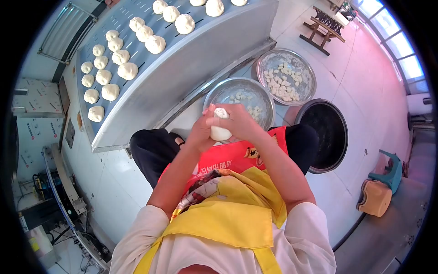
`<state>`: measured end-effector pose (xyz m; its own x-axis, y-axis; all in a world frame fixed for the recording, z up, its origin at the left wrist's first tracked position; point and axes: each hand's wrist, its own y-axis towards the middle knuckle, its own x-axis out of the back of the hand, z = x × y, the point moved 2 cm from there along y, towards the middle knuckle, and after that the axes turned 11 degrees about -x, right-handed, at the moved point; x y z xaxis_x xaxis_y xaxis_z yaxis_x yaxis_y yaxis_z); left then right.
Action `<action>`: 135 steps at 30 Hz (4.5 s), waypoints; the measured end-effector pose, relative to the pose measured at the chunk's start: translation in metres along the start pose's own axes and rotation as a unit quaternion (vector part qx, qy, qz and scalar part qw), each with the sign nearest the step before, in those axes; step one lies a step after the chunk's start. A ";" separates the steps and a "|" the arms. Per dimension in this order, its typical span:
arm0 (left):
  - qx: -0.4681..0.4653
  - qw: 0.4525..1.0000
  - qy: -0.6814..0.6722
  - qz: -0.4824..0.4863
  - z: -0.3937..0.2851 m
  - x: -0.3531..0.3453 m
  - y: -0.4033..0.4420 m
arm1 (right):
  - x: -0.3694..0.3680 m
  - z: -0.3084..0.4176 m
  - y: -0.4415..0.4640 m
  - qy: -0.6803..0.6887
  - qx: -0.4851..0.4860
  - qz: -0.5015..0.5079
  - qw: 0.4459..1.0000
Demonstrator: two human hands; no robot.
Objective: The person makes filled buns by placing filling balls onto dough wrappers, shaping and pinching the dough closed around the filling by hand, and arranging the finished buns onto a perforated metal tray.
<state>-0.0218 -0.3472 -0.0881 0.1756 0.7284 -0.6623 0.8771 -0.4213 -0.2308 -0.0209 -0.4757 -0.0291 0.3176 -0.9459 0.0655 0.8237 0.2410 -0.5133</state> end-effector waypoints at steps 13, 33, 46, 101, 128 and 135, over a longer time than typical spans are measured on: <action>-0.059 0.996 -0.018 -0.065 0.007 -0.009 0.001 | -0.005 -0.015 0.018 -0.089 0.166 -0.149 0.971; -0.005 0.999 0.044 -0.016 0.002 0.003 -0.004 | -0.005 -0.009 0.010 -0.016 0.162 -0.034 0.986; -0.137 0.975 0.146 -0.099 0.004 0.020 0.013 | -0.001 0.002 0.004 -0.402 0.277 -0.306 0.817; 0.052 0.980 -0.184 -0.062 0.002 0.020 0.010 | 0.045 -0.061 0.042 -0.054 0.113 -0.030 0.992; -0.065 0.997 -0.020 -0.023 -0.065 -0.046 0.028 | 0.010 0.041 0.020 -0.012 0.205 -0.201 0.958; -0.077 0.994 0.043 -0.062 -0.040 -0.024 0.032 | 0.004 0.021 0.016 0.040 0.174 -0.146 0.973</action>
<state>0.0199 -0.3565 -0.0505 0.0938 0.8153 -0.5714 0.9513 -0.2427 -0.1901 0.0035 -0.4708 -0.0191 0.0201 -0.9956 0.0916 0.9870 0.0052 -0.1604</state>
